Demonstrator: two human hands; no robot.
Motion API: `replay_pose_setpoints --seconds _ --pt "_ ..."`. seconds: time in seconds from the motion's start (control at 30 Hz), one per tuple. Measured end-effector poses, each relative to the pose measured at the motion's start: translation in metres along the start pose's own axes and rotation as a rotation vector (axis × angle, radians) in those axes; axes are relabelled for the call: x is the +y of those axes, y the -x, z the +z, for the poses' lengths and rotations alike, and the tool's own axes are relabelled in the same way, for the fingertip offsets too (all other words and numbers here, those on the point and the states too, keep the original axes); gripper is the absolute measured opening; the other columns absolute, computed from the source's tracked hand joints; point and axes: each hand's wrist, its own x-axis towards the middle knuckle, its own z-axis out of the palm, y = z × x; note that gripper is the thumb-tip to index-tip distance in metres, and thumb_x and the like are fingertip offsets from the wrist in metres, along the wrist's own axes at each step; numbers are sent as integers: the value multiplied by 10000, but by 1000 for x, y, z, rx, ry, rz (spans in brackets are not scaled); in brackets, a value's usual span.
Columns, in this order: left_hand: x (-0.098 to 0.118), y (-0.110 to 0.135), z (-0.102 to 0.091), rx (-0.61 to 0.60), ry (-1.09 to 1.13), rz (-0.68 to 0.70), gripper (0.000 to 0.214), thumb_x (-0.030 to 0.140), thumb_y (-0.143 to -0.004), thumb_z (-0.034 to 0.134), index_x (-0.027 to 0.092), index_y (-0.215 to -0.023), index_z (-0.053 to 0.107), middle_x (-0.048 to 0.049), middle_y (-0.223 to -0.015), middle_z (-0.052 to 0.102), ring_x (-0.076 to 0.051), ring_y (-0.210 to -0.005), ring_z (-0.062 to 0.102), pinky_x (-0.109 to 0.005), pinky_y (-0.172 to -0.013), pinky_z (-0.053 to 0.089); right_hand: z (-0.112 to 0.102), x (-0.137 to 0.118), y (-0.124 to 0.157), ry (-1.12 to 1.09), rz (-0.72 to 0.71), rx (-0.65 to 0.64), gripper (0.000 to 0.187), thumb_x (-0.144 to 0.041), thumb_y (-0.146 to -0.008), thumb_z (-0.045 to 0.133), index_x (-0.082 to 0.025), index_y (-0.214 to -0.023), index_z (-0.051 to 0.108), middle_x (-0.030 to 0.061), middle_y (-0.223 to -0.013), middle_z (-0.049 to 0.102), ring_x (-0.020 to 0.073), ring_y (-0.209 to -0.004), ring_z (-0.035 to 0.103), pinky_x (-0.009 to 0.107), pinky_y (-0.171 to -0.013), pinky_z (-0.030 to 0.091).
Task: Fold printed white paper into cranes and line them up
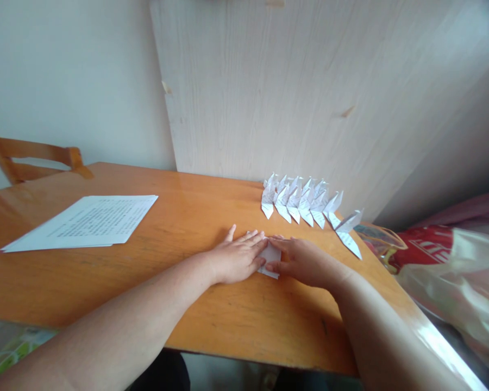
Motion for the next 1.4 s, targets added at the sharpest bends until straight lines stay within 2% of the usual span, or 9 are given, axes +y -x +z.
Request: replay_pose_setpoints --seconds 0.17,0.3,0.4,0.63,0.8,0.93,1.13,1.27,1.4 --pt "3 2 -4 -38 -57 -22 642 523 -1033 162 226 -1602 135 -57 -1661 97 -257 -1545 61 -629 -1188 -75 0 2 0 -32 -17 -70 572 -439 -868 652 -275 -1408 562 94 -1294 677 327 -1120 643 431 -964 460" --pt "3 3 -6 -56 -50 -22 659 541 -1028 137 218 -1603 124 -48 -1661 75 -254 -1546 45 -636 -1179 -104 5 7 -1 -26 -23 -93 683 -503 -858 654 -252 -1471 487 106 -1430 580 334 -1259 565 508 -1112 337" --pt "2 3 -7 -67 -43 -18 702 599 -1011 139 226 -1605 109 -39 -1661 65 -263 -1547 24 -641 -1168 -135 8 9 -2 -20 -12 -103 740 -544 -856 645 -228 -1496 451 116 -1497 511 338 -1335 500 530 -1160 264" --pt "-1 4 -12 -91 -39 -29 825 728 -947 224 251 -1606 82 -57 -1661 31 -278 -1546 -9 -665 -1145 -152 8 10 -2 7 5 -116 768 -581 -862 617 -241 -1521 418 124 -1508 495 340 -1349 489 532 -1171 255" --pt "-4 7 -24 -141 -7 -96 875 786 -900 275 300 -1602 80 -26 -1662 25 -323 -1538 -61 -702 -1116 -160 3 4 -2 18 51 -137 743 -574 -842 637 -205 -1469 493 136 -1507 493 369 -1355 479 553 -1158 286" --pt "-11 12 -35 -196 8 -134 852 751 -893 363 344 -1594 103 20 -1662 30 -358 -1523 -114 -707 -1108 -164 2 3 -2 25 60 -147 713 -558 -839 645 -206 -1446 522 138 -1506 494 381 -1365 466 566 -1153 291" --pt "-25 20 -48 -237 37 -180 874 752 -845 447 385 -1580 149 62 -1656 24 -353 -1507 -179 -683 -1121 -167 5 7 -2 48 77 -165 808 -614 -845 601 -191 -1514 436 129 -1557 420 368 -1404 418 550 -1174 272" --pt "-31 22 -52 -258 43 -202 821 715 -841 488 429 -1560 209 76 -1655 6 -346 -1510 -176 -687 -1132 -135 6 10 -3 54 70 -172 807 -626 -850 583 -196 -1516 433 118 -1558 418 348 -1413 413 523 -1188 260" --pt "-36 22 -54 -256 65 -188 704 647 -882 473 486 -1531 253 91 -1657 56 -336 -1522 -128 -673 -1155 -84 8 12 -3 58 90 -167 833 -629 -848 583 -194 -1534 402 109 -1573 390 346 -1417 405 513 -1192 256"
